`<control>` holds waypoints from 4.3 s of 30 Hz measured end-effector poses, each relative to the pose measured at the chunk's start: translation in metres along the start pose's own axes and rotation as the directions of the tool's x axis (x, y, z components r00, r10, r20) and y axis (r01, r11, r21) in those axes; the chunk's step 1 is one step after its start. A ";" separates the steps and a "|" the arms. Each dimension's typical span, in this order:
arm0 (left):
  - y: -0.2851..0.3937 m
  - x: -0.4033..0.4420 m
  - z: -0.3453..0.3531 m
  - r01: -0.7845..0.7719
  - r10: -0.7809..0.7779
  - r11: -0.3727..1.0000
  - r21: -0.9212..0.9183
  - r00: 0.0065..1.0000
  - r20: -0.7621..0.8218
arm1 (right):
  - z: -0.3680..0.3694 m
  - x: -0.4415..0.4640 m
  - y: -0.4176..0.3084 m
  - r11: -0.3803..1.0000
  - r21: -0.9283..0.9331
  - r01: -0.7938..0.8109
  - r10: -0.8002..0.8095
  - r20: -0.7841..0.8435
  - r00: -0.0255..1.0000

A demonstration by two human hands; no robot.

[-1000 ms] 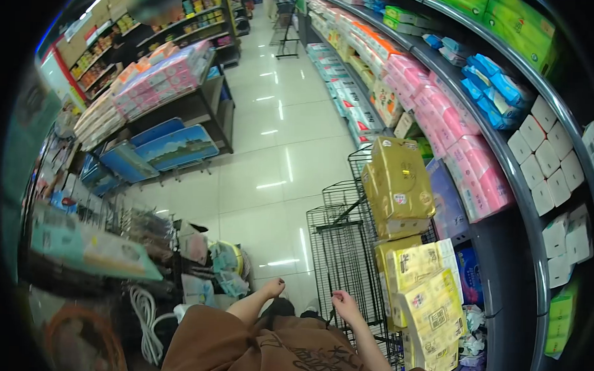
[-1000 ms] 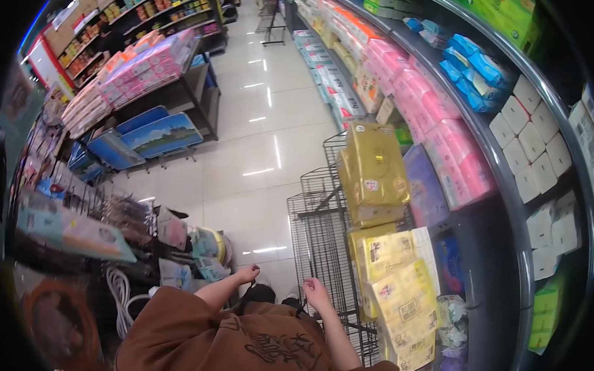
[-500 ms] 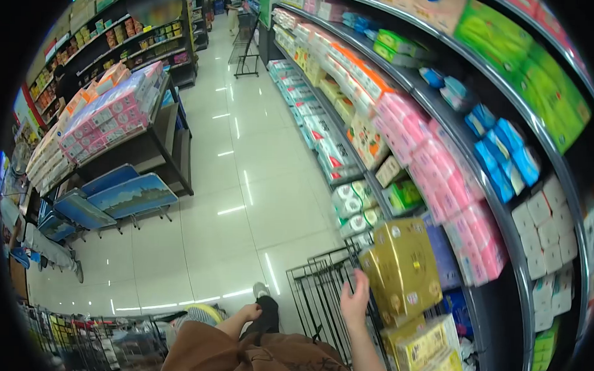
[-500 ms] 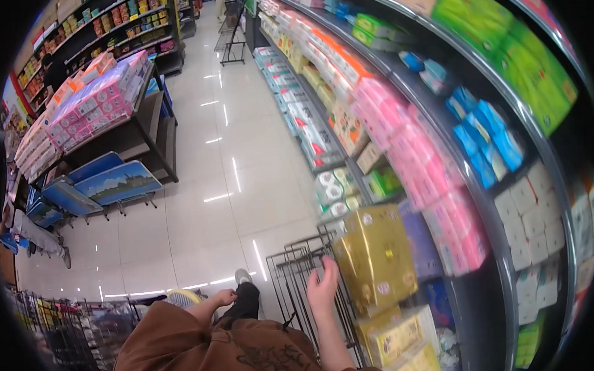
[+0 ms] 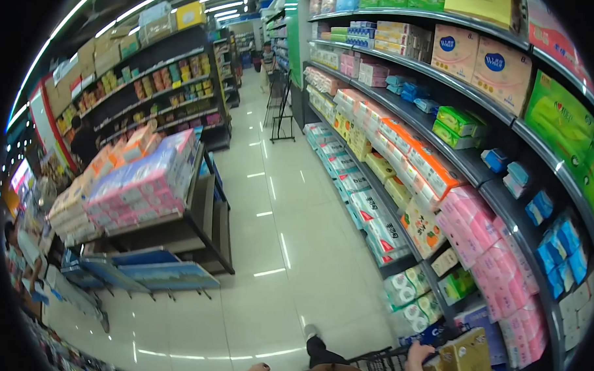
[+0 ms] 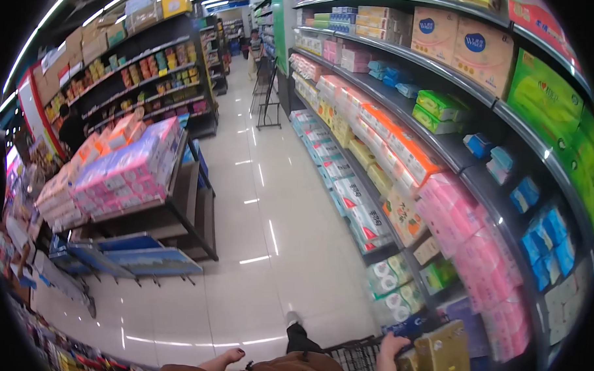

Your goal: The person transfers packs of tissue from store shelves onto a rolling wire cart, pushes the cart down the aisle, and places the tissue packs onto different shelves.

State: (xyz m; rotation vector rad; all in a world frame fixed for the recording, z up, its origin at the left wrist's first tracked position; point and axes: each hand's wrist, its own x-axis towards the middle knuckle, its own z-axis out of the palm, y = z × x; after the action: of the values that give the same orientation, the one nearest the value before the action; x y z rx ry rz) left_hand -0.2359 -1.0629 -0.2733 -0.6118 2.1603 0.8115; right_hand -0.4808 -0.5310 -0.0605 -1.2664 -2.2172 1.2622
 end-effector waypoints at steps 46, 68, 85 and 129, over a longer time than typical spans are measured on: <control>0.060 0.466 -0.611 0.188 -0.159 0.957 -0.221 0.977 0.140 | 0.208 -0.081 -0.020 0.781 0.527 -0.336 0.510 -0.226 0.830; 0.221 0.707 -0.909 0.085 -0.066 0.989 -0.124 0.986 0.150 | 0.478 -0.055 -0.304 0.740 0.329 -0.586 0.669 -0.282 0.687; 0.240 0.920 -1.133 0.182 -0.112 0.949 -0.257 0.958 0.265 | 0.745 -0.051 -0.496 0.728 0.497 -0.472 0.654 -0.295 0.697; 0.790 1.345 -1.454 -0.572 0.243 0.766 0.294 0.681 0.691 | 1.296 -0.053 -0.891 0.758 0.591 -0.276 0.479 -0.217 0.850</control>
State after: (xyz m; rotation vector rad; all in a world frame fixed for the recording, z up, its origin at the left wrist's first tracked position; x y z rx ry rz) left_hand -2.2459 -1.7744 -0.2579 0.4209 1.7637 0.5341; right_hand -1.7310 -1.4856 -0.0787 -1.5895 -1.2401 1.5078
